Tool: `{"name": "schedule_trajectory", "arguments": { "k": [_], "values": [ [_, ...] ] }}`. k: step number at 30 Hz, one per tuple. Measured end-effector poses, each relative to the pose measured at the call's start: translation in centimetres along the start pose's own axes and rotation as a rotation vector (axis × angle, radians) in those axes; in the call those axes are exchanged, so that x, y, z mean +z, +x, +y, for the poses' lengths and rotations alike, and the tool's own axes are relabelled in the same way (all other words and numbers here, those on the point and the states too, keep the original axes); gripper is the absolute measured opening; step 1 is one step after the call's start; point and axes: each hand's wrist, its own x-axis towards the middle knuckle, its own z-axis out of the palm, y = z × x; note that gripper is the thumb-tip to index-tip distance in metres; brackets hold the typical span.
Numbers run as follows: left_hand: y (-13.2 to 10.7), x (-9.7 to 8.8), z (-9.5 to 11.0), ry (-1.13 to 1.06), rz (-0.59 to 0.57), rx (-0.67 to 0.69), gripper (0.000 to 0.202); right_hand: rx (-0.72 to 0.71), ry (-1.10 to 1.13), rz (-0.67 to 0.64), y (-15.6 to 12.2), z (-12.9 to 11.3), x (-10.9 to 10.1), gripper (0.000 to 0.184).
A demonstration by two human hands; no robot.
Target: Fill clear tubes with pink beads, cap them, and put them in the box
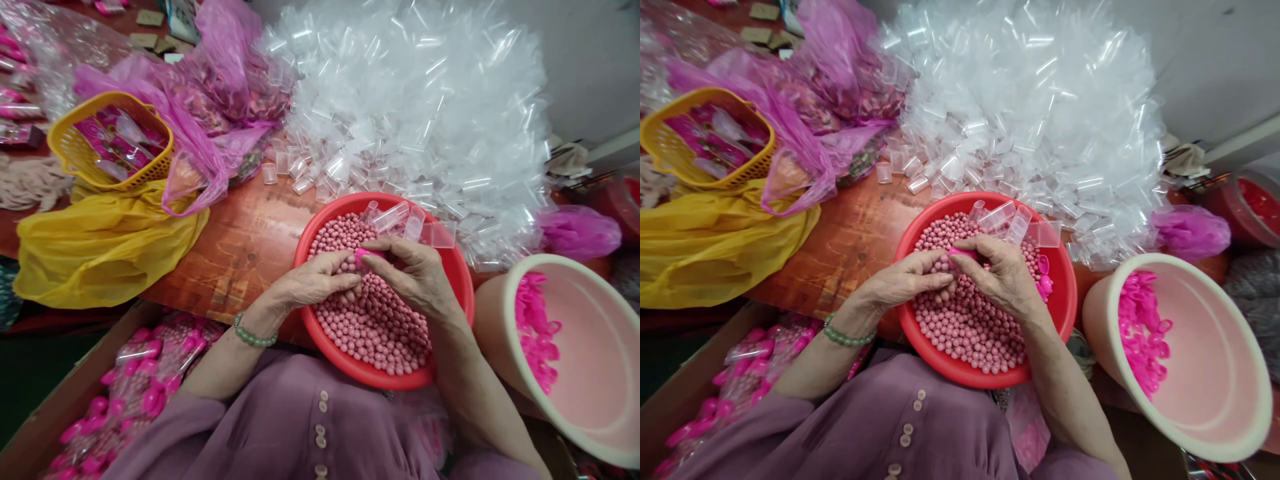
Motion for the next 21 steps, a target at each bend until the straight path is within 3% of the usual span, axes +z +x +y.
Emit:
{"name": "schedule_trajectory", "arguments": {
  "k": [5, 11, 16, 21],
  "values": [
    [0.0, 0.1, 0.1, 0.024, 0.003, 0.001, 0.032, 0.005, -0.069, -0.025, -0.4, -0.3, -1.1, 0.015],
    [-0.1, 0.1, 0.2, -0.01, -0.018, -0.032, 0.034, 0.011, -0.115, -0.17, 0.3, -1.3, -2.6, 0.018],
    [0.0, 0.0, 0.0, -0.116, 0.072, 0.066, 0.036, 0.048, -0.09, -0.249, 0.3, -1.1, -3.4, 0.018],
    [-0.1, -0.2, 0.1, -0.193, 0.051, 0.057, 0.032, 0.11, 0.003, -0.132, -0.4, -0.4, -3.5, 0.02]
  ]
}}
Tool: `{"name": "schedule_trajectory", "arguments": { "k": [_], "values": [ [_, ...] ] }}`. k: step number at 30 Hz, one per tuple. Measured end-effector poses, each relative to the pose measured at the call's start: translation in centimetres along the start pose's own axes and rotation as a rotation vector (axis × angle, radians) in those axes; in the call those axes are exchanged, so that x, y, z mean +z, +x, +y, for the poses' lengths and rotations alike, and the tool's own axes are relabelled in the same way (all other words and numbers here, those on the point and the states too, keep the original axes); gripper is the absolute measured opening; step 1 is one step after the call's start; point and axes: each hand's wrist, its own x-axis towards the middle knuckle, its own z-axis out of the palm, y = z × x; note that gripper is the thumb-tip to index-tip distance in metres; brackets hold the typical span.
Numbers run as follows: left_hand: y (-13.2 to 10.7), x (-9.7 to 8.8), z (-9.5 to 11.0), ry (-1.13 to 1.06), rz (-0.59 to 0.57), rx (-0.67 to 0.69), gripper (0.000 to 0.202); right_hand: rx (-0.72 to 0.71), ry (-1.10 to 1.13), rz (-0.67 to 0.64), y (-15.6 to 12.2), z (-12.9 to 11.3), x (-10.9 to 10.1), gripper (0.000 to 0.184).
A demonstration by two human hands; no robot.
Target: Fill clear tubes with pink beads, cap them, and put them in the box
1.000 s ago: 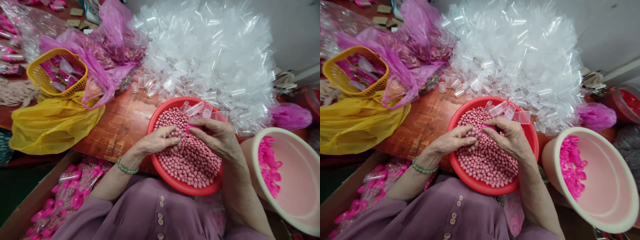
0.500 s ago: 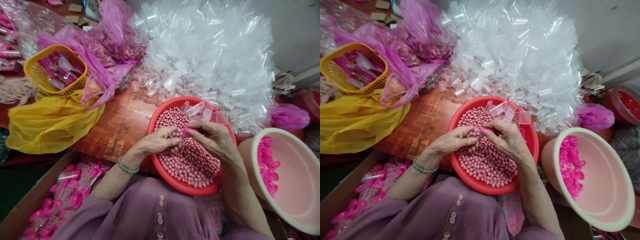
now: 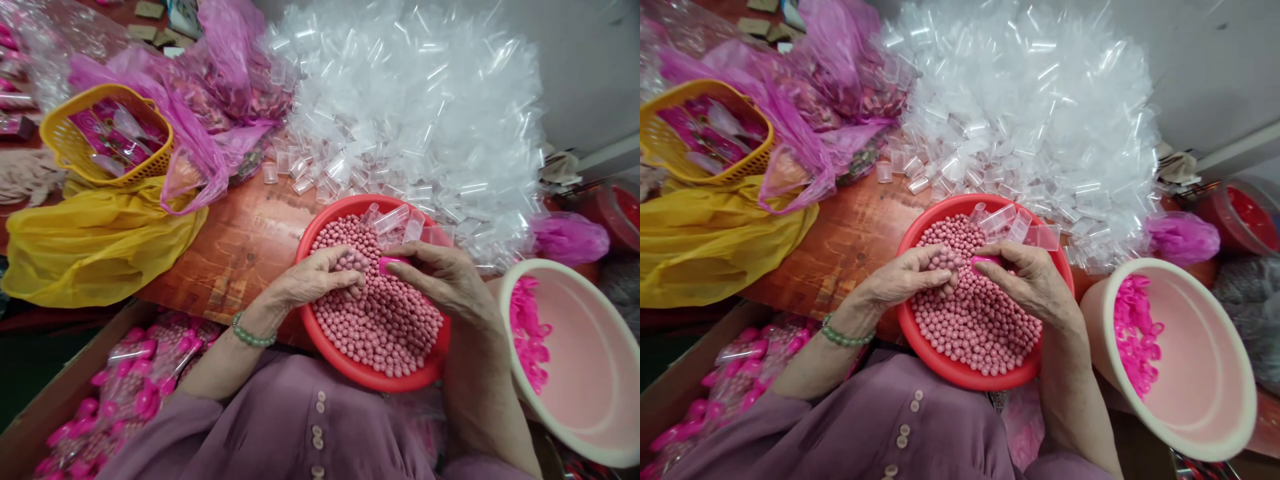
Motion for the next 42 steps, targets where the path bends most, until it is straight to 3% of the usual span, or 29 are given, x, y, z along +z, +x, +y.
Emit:
{"name": "schedule_trajectory", "arguments": {
  "k": [4, 9, 12, 25, 35, 42],
  "values": [
    [-0.2, -0.2, 0.3, -0.1, -0.045, -0.047, 0.032, 0.042, 0.073, 0.075, -0.3, 0.5, 0.5, 0.021],
    [-0.2, 0.7, -0.2, -0.164, -0.096, 0.023, 0.029, 0.091, 0.281, 0.322, -0.3, 0.9, 1.6, 0.019],
    [0.0, 1.3, -0.8, -0.131, -0.075, 0.026, 0.027, 0.092, 0.365, 0.39, -0.2, 1.0, 2.2, 0.02],
    [0.2, 0.8, -0.8, -0.025, -0.013, 0.087, 0.022, 0.096, 0.348, 0.406, -0.1, 0.9, 2.9, 0.019],
    [0.6, 0.6, -0.9, -0.073, -0.006, 0.007, 0.025, 0.072, 0.358, 0.416, -0.2, 0.5, 3.4, 0.018],
    [0.6, 0.4, -0.9, -0.04, -0.066, -0.021, 0.025, 0.05, 0.312, 0.389, -0.1, 0.6, 3.9, 0.021]
  ]
}}
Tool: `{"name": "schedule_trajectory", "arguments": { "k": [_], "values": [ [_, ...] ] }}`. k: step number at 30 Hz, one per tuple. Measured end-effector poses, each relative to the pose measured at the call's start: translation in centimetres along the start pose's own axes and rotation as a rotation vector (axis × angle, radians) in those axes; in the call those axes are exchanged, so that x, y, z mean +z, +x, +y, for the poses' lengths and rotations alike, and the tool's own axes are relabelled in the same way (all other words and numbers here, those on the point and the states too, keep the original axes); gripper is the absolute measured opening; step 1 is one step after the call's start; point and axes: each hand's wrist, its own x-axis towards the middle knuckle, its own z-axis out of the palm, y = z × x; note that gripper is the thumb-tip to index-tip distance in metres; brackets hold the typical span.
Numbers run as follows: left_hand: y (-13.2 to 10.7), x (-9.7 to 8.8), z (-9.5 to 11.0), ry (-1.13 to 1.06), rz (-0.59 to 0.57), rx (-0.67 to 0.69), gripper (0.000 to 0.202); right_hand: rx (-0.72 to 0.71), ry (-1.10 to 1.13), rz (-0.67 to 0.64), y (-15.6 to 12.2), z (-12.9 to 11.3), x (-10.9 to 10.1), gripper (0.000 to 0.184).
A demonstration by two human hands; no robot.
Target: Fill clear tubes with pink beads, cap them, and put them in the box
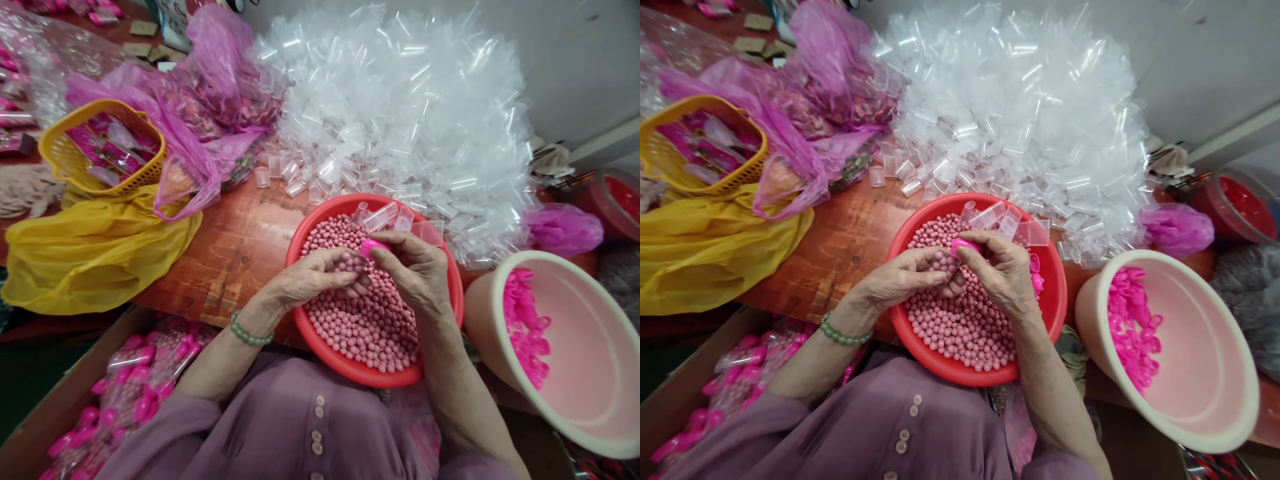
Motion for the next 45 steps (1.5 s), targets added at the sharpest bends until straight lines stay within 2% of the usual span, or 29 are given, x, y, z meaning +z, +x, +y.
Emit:
{"name": "schedule_trajectory", "arguments": {
  "k": [9, 14, 18, 21, 24, 28, 34, 39, 43, 45],
  "values": [
    [0.1, -0.3, 0.1, 0.004, -0.046, -0.047, 0.031, -0.048, -0.019, -0.056, 0.3, 0.4, 0.6, 0.018],
    [-0.2, -0.3, 0.6, -0.07, -0.086, -0.057, 0.031, -0.025, -0.002, -0.014, 0.4, 0.5, 1.0, 0.019],
    [-0.2, -0.4, 0.8, -0.157, -0.071, 0.026, 0.04, -0.035, 0.027, 0.08, 0.5, 0.3, 0.9, 0.019],
    [0.1, -0.4, 0.8, -0.155, -0.037, -0.001, 0.055, -0.051, 0.037, 0.122, 0.5, 0.3, 0.9, 0.018],
    [0.4, -0.4, 0.8, -0.123, 0.054, -0.04, 0.059, -0.043, 0.014, 0.122, 0.3, 0.3, 0.9, 0.021],
    [0.4, -0.3, 0.6, -0.124, 0.105, 0.018, 0.054, -0.062, 0.006, 0.128, 0.2, 0.3, 1.0, 0.022],
    [0.8, -0.4, 0.7, -0.144, 0.174, 0.03, 0.029, -0.047, 0.039, 0.121, 0.2, 0.6, 1.3, 0.02],
    [0.6, -0.4, 0.9, -0.15, 0.084, -0.012, 0.032, -0.051, 0.022, 0.116, 0.3, 0.8, 1.2, 0.023],
    [0.4, 0.3, 0.9, -0.02, 0.184, 0.046, 0.025, -0.054, 0.006, 0.11, 0.4, 0.9, 1.1, 0.023],
    [0.4, 0.5, 0.9, 0.032, 0.184, 0.062, 0.024, -0.053, 0.01, 0.108, 0.4, 0.9, 1.1, 0.022]
  ]
}}
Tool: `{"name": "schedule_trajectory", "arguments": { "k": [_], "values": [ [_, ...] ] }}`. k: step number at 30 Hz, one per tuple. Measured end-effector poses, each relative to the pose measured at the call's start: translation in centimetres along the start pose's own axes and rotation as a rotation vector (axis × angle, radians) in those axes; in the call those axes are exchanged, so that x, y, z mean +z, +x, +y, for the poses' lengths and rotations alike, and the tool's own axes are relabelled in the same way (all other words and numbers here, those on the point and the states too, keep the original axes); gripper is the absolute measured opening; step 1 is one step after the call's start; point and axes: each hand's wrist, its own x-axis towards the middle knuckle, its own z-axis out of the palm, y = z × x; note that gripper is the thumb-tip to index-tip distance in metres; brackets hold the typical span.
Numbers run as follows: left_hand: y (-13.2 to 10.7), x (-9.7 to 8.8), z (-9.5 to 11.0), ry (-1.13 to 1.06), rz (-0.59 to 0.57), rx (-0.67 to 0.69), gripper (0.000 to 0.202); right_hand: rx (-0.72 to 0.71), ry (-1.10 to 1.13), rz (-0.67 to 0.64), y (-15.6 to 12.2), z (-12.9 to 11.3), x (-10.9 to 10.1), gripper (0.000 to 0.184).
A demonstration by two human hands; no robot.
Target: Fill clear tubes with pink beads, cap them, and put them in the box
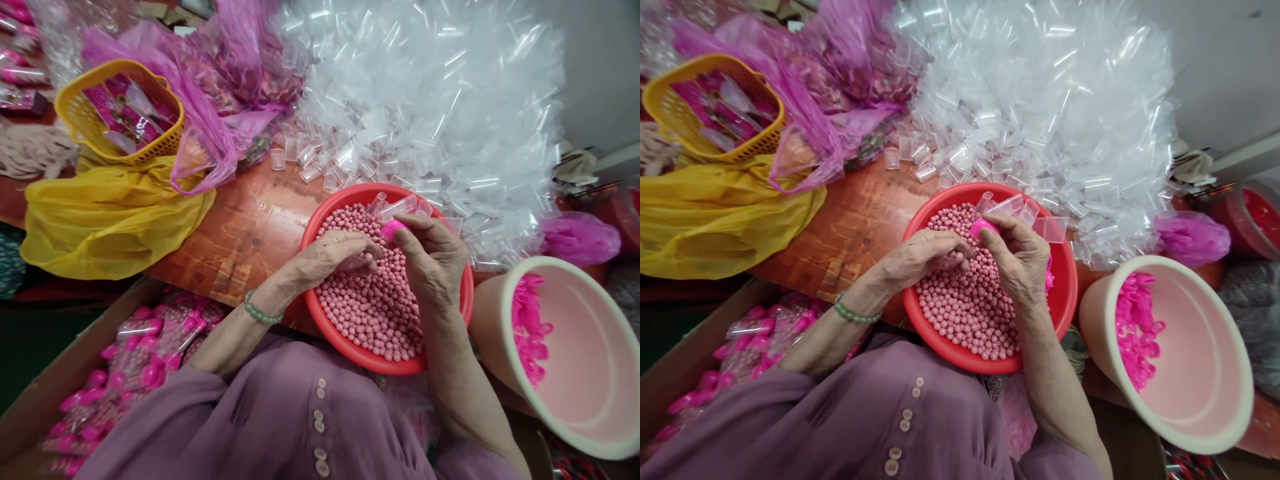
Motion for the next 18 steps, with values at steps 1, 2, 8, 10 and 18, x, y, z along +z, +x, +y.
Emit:
{"name": "schedule_trajectory", "arguments": {
  "k": [1, 2, 8, 10, 18],
  "values": [
    [0.03, 0.0, -0.03, 0.0, -0.002, 0.004, 0.026, 0.003, 0.005, 0.001, 0.02, -0.03, -0.01, 0.022],
    [0.08, -0.04, -0.08, -0.017, 0.0, 0.001, 0.028, 0.003, 0.011, 0.004, 0.03, -0.08, -0.02, 0.021],
    [0.4, -0.45, -0.11, -0.108, 0.002, -0.077, 0.03, 0.014, 0.026, 0.035, 0.04, -0.51, -0.16, 0.023],
    [0.36, -0.44, -0.02, -0.095, -0.025, -0.078, 0.029, 0.023, 0.017, 0.03, 0.03, -0.63, -0.22, 0.024],
    [0.51, -0.38, -0.03, -0.097, -0.065, -0.13, 0.034, -0.024, 0.05, 0.026, 0.04, -0.47, -0.34, 0.018]
  ]
}}
